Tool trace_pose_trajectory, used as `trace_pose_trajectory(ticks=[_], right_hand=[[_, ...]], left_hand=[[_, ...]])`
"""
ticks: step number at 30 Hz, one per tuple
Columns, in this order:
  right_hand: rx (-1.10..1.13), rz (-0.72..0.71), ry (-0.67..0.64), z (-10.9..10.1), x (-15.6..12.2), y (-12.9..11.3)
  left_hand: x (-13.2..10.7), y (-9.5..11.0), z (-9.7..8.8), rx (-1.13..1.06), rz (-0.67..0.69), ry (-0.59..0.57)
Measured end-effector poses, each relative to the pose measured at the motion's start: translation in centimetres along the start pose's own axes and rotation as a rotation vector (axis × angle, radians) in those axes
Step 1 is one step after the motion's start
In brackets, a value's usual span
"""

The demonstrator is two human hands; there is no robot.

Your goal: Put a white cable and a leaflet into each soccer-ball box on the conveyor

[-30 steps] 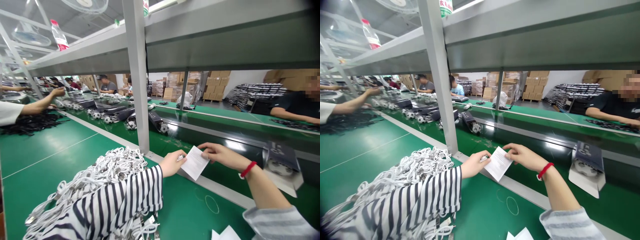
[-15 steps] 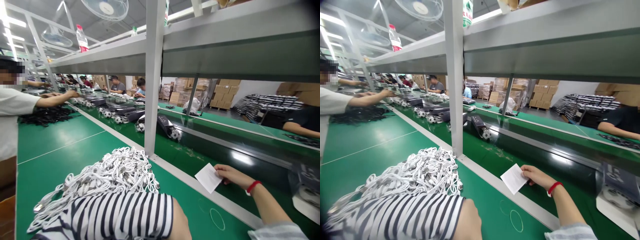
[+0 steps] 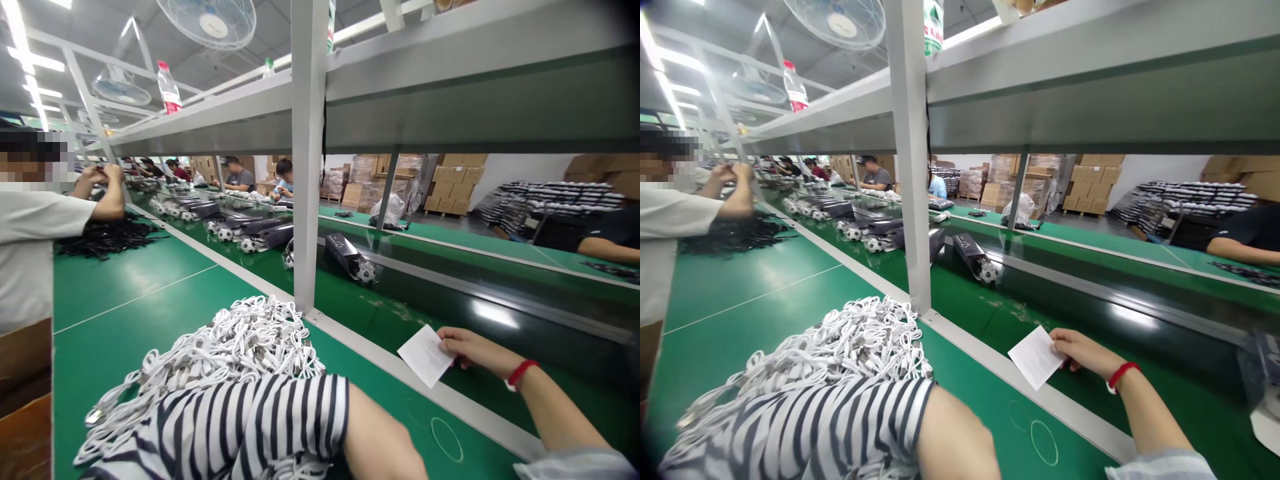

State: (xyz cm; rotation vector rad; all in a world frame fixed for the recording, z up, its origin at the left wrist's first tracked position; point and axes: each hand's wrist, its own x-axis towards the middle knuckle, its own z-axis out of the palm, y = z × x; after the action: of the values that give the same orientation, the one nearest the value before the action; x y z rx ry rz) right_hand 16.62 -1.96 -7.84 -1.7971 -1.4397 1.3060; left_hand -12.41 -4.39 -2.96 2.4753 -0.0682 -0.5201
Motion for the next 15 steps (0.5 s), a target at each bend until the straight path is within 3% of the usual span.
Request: trace_pose_trajectory(ticks=[2, 3, 6, 8, 12, 15], right_hand=[[0.026, -0.036, -0.030, 0.0, -0.2, -0.1], [0.041, -0.052, -0.052, 0.0, -0.3, -0.2], [0.052, -0.074, -0.078, 0.3, -0.1, -0.2], [0.045, -0.110, -0.018, 0.8, 0.5, -0.1], [0.046, -0.241, 0.176, 2.2, 2.2, 0.4], [-0.008, -0.268, 0.273, 2.6, 3.0, 1.2]], left_hand=[[0.2, -0.3, -1.7, -0.088, 0.083, 0.035], [0.3, -0.6, -2.3, -0.119, 0.090, 0.114], [0.6, -2.1, -2.5, -0.129, -0.034, 0.425], [1.0, -3.2, -1.8, -0.136, -0.128, 0.522], [1.7, -4.4, -0.7, -0.136, -0.256, 0.507], [1.8, -4.5, -0.5, -0.107, -0.246, 0.495]])
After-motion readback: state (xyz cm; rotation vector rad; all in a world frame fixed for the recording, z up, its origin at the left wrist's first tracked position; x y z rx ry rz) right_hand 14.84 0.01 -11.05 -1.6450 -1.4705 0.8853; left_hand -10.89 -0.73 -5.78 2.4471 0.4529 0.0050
